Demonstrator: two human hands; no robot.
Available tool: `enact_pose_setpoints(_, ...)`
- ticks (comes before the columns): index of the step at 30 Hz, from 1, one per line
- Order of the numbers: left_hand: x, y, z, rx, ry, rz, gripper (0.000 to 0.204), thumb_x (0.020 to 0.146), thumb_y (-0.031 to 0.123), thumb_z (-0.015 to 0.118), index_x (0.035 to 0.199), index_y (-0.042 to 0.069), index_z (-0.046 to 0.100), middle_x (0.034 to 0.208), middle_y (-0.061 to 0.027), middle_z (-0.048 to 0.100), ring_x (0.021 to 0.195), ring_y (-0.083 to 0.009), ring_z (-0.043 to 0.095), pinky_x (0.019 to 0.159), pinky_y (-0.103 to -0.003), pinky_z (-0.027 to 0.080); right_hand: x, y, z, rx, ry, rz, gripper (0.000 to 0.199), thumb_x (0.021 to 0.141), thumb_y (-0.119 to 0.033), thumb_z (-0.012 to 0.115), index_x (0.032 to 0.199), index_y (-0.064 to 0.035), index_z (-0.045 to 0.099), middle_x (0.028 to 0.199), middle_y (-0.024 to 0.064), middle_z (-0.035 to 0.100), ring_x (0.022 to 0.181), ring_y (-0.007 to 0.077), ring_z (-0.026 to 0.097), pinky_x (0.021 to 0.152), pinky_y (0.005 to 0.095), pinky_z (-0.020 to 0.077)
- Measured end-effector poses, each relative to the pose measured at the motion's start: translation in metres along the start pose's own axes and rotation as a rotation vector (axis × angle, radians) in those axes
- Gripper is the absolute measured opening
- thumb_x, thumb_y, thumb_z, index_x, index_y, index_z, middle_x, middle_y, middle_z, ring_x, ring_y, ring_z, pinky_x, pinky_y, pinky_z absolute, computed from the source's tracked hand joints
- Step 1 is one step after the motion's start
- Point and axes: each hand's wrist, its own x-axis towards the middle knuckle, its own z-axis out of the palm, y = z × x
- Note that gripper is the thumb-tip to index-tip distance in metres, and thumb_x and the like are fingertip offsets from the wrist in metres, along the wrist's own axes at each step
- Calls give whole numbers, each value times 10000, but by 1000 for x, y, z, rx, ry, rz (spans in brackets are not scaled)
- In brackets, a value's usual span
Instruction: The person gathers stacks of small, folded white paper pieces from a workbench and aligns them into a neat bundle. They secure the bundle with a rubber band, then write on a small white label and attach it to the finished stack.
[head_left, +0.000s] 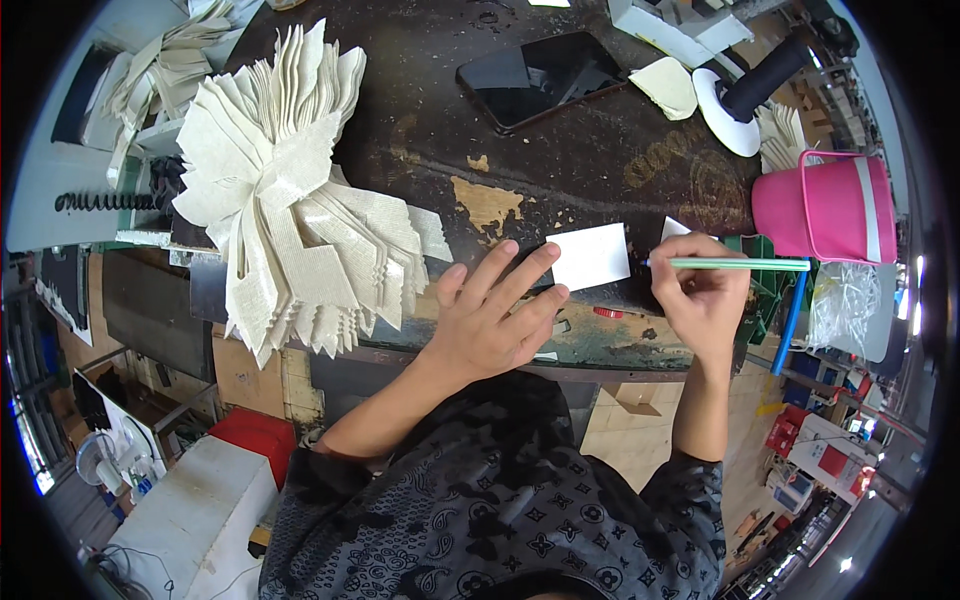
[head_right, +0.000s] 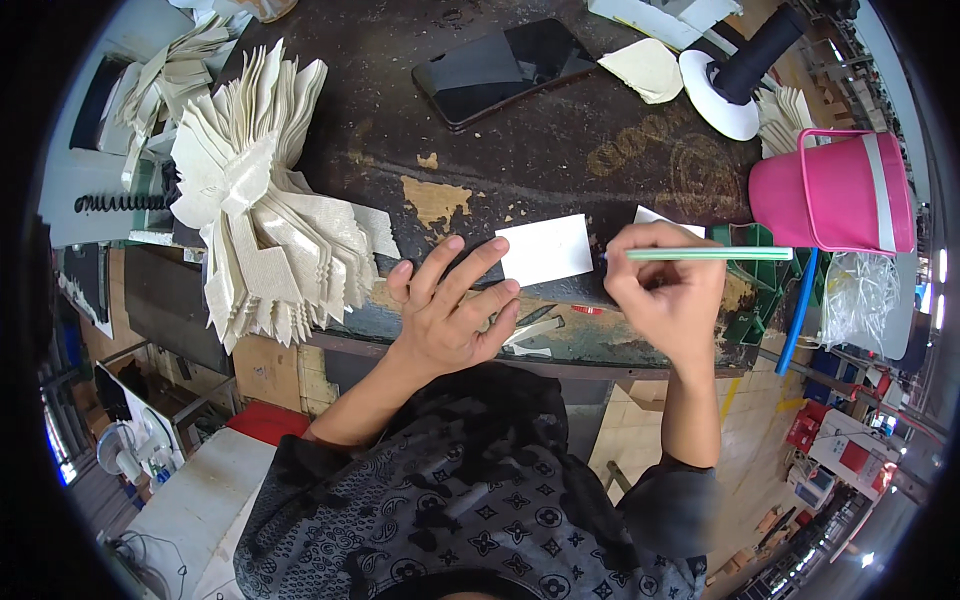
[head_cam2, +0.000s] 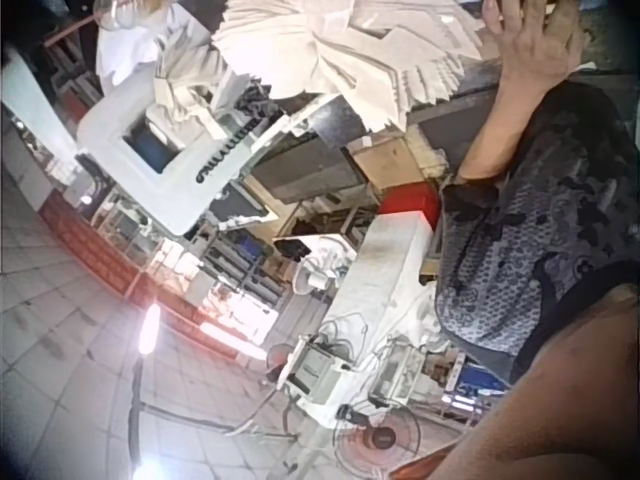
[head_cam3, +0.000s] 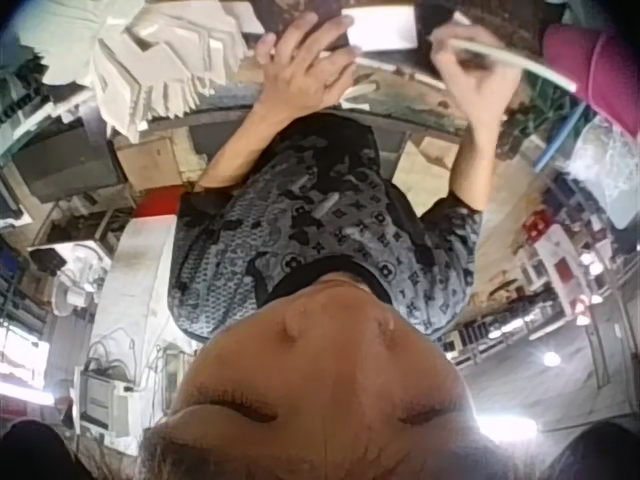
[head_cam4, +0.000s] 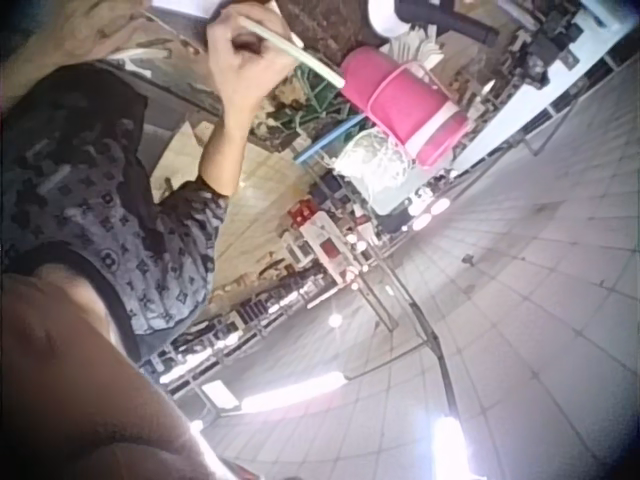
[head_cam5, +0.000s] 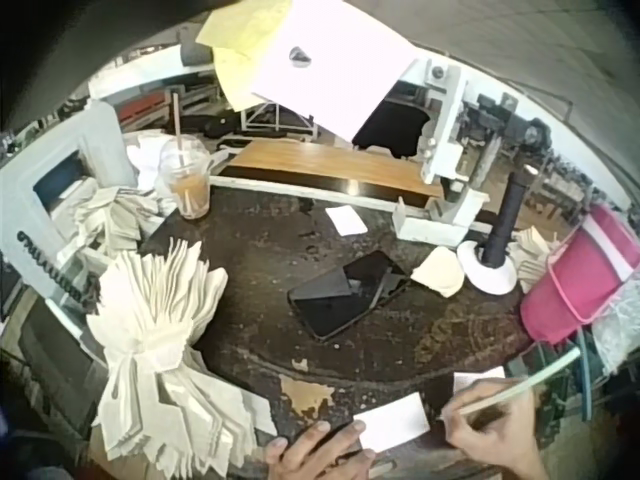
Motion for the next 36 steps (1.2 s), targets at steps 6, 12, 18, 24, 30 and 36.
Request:
enact_pose_setpoints(6, 0, -2, 5, 27, 36, 12, 362, 824, 286, 792, 1137, 280, 609, 1398, -3, 643, 1418, -253, 415, 1201, -456, 74, 11, 1, 20, 205, -273, -24, 145, 805, 41, 755, 948, 46, 729, 805, 50, 717, 636, 56, 653, 579, 202, 494)
enact_pose_setpoints(12, 0, -1, 2, 43, -2, 18, 380, 830, 291, 795, 1155, 273, 600, 1400, -2, 640, 1418, -252, 413, 1199, -463, 71, 11, 6, 25, 143, -244, -60, 105, 792, 21, 774, 894, 25, 750, 738, 40, 668, 545, 30, 558, 495, 204, 403)
enact_pose_setpoints(18, -4, -3, 2, 48, 9, 22, 376, 830, 280, 783, 1160, 282, 602, 1421, 1, 629, 1421, -252, 412, 1202, -465, 71, 11, 7, 26, 69, -247, -118, 103, 796, 19, 770, 897, 12, 753, 734, 44, 662, 543, 43, 560, 496, 212, 407)
enact_pose_setpoints(24, -6, -3, 5, 50, 9, 19, 390, 826, 265, 781, 1171, 295, 602, 1437, 7, 620, 1423, -243, 413, 1215, -469, 54, 12, 8, 24, 67, -272, -158, 90, 800, 13, 773, 887, 11, 748, 726, 47, 654, 565, 64, 545, 517, 228, 415)
enact_pose_setpoints(30, -5, -5, 5, 57, 19, 25, 374, 842, 259, 773, 1174, 284, 601, 1430, 7, 625, 1417, -251, 425, 1217, -475, 58, 13, 2, 26, 23, -240, -156, 88, 784, 14, 774, 867, 4, 746, 722, 50, 655, 573, 82, 553, 523, 242, 423)
enact_pose_setpoints(36, -7, -5, 4, 66, 5, 36, 360, 860, 271, 760, 1185, 281, 605, 1436, 13, 621, 1414, -252, 436, 1223, -482, 63, 13, 5, 25, 17, -230, -219, 86, 780, 26, 777, 861, 18, 747, 735, 64, 688, 581, 84, 586, 531, 234, 443)
